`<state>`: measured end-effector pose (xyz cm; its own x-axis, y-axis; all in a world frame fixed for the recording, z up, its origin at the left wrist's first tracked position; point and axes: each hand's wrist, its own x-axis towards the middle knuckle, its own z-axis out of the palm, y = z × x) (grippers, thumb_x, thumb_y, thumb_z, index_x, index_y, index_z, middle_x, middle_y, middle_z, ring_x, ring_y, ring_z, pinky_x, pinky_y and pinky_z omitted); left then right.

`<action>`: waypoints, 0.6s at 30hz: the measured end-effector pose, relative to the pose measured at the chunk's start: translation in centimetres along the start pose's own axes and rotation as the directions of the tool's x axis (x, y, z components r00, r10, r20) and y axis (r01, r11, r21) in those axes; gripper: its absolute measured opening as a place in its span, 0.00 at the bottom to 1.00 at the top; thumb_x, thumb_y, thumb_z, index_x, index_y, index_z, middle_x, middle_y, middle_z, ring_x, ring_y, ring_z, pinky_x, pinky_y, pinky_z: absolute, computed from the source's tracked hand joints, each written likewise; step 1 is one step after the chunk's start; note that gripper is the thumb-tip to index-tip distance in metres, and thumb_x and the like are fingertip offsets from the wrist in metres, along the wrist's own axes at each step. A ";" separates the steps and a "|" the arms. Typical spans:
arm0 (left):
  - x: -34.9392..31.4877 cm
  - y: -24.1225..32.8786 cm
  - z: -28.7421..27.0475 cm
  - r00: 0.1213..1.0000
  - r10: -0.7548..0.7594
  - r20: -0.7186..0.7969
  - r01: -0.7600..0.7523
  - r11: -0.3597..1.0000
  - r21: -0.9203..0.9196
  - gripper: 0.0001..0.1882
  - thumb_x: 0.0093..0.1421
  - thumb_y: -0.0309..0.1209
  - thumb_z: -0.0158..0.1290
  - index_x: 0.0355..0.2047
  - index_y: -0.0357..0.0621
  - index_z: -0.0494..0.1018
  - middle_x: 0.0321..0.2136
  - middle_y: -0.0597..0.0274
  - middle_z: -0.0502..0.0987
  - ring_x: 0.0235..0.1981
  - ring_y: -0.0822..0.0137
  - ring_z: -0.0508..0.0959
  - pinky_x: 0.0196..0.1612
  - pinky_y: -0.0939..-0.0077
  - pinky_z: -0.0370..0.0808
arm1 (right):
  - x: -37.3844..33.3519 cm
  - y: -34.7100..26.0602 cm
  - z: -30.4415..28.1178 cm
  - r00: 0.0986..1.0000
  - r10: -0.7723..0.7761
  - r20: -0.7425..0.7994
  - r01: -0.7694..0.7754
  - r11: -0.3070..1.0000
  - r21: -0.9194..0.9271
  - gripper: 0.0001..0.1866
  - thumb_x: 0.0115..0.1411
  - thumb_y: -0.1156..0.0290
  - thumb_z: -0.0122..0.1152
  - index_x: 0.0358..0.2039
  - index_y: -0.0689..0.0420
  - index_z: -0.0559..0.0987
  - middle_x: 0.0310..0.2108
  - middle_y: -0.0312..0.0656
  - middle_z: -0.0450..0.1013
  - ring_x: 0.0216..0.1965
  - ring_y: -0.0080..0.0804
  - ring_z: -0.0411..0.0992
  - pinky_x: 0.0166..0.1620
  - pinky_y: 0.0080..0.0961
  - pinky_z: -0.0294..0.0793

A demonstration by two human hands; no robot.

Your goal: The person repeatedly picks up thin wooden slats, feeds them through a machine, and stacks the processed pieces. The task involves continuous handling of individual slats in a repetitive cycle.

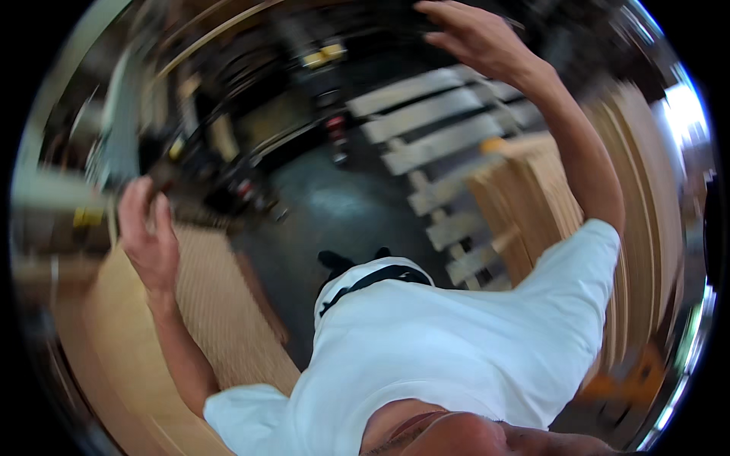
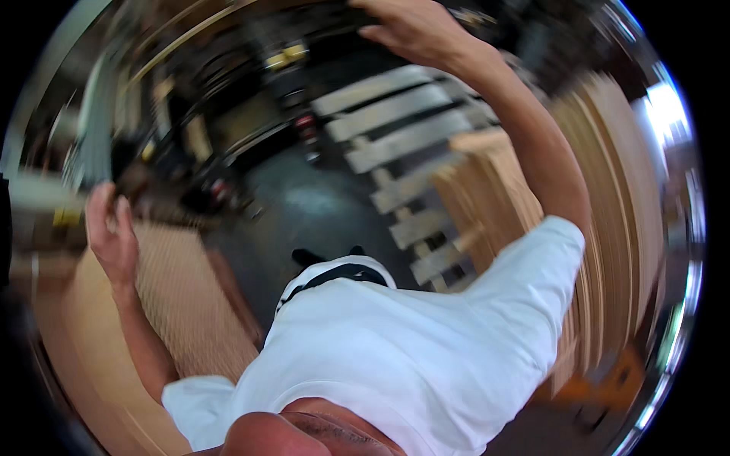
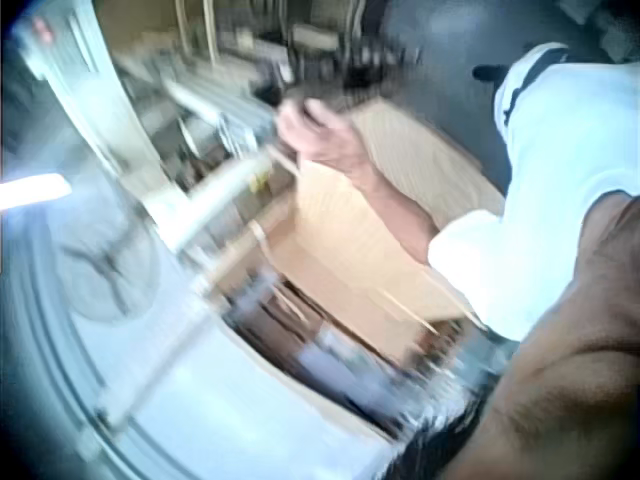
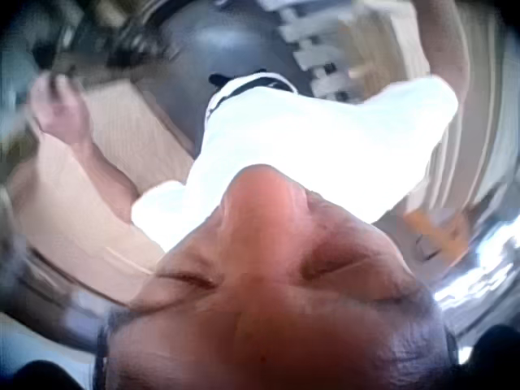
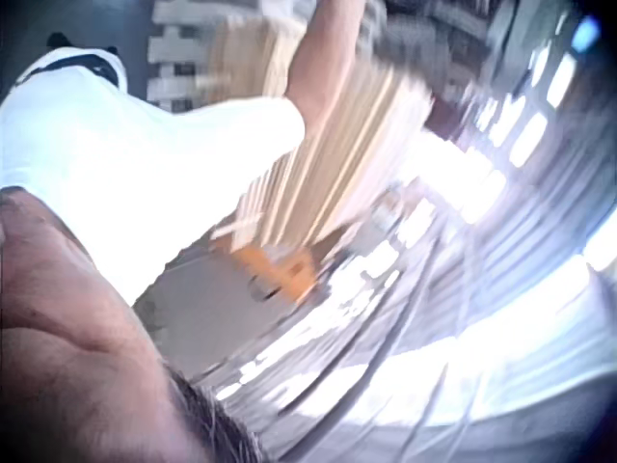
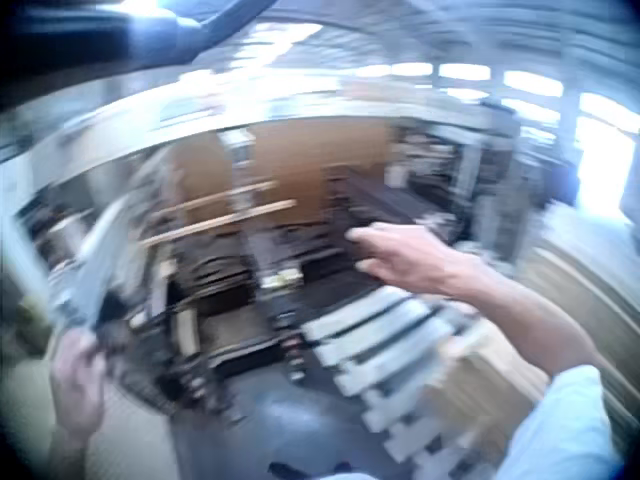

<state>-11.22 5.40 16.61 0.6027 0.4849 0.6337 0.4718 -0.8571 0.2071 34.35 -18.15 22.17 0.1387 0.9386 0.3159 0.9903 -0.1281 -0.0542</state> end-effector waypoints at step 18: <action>-8.8 23.1 29.9 0.607 0.406 0.683 0.293 0.685 -0.667 0.18 0.61 0.27 0.58 0.51 0.36 0.75 0.49 0.50 0.76 0.48 0.56 0.79 0.46 0.68 0.80 | -54.1 2.3 -5.6 0.400 0.791 -0.463 -0.892 0.221 -0.395 0.08 0.60 0.70 0.58 0.39 0.58 0.76 0.39 0.48 0.74 0.46 0.51 0.72 0.50 0.43 0.72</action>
<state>13.60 -13.46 -6.51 0.9970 0.0652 -0.0407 0.0703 -0.5608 0.8249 29.22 -70.97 10.25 0.8436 0.1263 0.5219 0.0990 -0.9919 0.0800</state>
